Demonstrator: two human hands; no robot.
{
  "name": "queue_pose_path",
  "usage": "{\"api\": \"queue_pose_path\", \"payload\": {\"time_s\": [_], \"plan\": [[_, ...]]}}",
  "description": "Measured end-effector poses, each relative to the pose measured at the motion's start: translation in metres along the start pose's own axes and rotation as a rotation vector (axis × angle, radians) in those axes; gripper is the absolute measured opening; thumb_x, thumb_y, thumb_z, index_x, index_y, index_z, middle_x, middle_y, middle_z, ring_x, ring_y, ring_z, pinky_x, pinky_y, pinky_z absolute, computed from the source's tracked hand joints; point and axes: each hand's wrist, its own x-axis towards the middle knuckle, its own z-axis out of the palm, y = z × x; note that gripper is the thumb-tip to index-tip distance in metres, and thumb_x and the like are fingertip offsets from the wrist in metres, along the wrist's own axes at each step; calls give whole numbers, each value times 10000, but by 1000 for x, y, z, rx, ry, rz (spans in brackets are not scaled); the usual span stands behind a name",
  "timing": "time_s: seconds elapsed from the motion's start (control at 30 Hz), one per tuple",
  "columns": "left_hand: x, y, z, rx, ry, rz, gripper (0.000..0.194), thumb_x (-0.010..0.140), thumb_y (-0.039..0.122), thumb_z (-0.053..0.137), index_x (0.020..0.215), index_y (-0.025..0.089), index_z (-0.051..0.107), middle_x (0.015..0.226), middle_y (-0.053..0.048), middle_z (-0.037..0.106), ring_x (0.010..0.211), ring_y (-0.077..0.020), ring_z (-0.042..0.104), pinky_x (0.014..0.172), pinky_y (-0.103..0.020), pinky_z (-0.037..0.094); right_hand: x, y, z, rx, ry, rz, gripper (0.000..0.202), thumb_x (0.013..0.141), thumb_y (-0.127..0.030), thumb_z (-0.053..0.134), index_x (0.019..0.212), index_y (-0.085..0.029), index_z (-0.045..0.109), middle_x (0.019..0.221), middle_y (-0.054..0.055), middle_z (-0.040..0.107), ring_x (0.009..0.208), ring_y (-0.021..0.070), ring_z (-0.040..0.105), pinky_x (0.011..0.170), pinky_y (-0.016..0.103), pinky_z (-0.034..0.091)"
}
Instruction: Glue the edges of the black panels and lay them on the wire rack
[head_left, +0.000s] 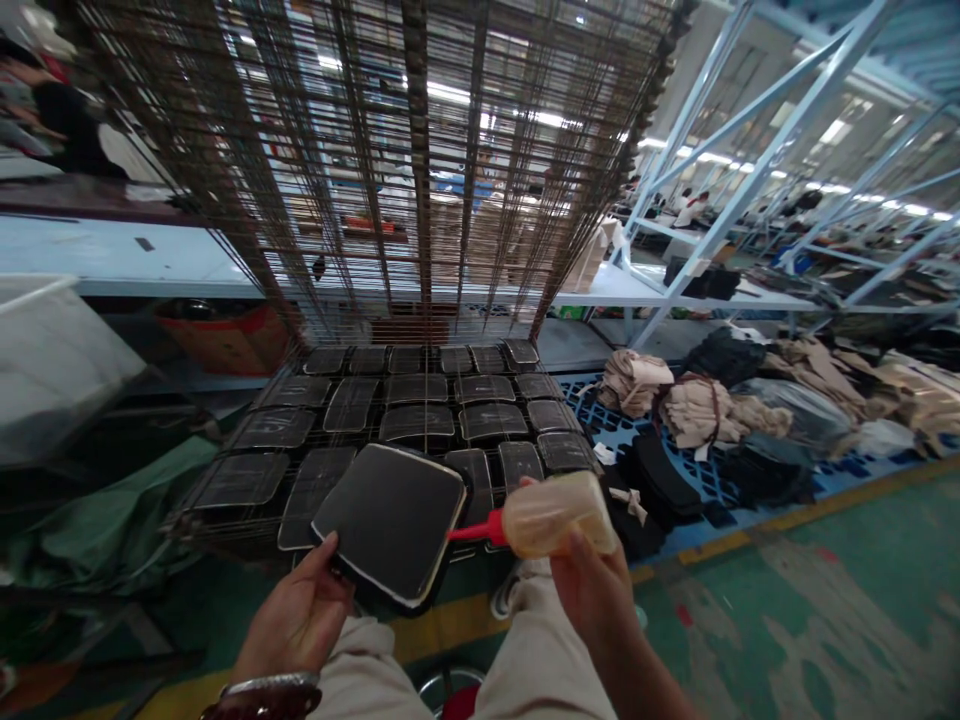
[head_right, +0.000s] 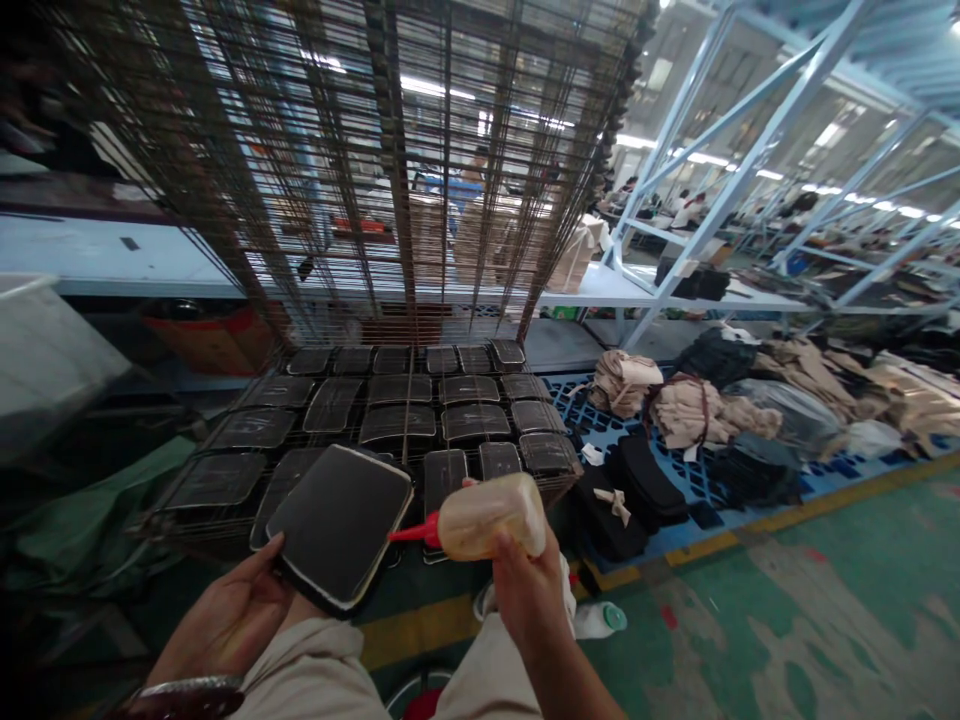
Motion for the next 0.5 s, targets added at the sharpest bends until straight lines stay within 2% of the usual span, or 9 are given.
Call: {"api": "queue_pose_path", "payload": {"time_s": [0.07, 0.13, 0.23, 0.3, 0.37, 0.5], "plan": [[4, 1, -1, -10, 3, 13, 378, 952, 36, 468, 1253, 158, 663, 933, -70, 800, 675, -149, 750, 595, -218, 627, -10, 14, -3, 94, 4, 143, 525, 727, -338, 883, 1193, -196, 689, 1086, 153, 766, 1059, 331, 707, 908, 485, 579], [9, 2, -3, -28, -5, 14, 333, 963, 51, 463, 1186, 165, 683, 859, -43, 787, 619, -130, 724, 574, -224, 619, -13, 24, -8, 227, 66, 314, 414, 759, -343, 864, 1108, -175, 718, 1051, 144, 775, 982, 282, 736, 785, 369, 619], [18, -1, -8, -84, -32, -7, 304, 959, 62, 474, 1105, 210, 695, 790, -8, 761, 593, -130, 703, 587, -266, 629, -9, 32, -17, 440, 199, 451, 309, 743, -336, 881, 967, -171, 749, 972, 97, 792, 836, 198, 755, 563, 202, 570], [24, -9, -10, -112, -34, -6, 326, 935, 33, 490, 1081, 241, 694, 779, 2, 756, 617, -138, 710, 631, -286, 642, -7, 33, -21, 516, 252, 436, 317, 710, -314, 907, 960, -192, 755, 989, 72, 794, 826, 178, 753, 528, 172, 546], [30, -21, -10, -124, -54, 0, 363, 914, 6, 502, 1088, 264, 688, 791, 3, 764, 675, -157, 733, 685, -305, 653, -9, 36, -22, 525, 258, 419, 339, 713, -312, 906, 1000, -213, 755, 1047, 72, 787, 883, 190, 752, 557, 183, 565], [32, -53, -4, -123, -131, -67, 417, 921, 19, 508, 1209, 283, 654, 896, -17, 796, 756, -165, 761, 738, -284, 651, -24, 54, -10, 498, 121, 526, 344, 763, -364, 871, 1038, -199, 745, 1105, 95, 772, 897, 192, 751, 553, 200, 582]]}}
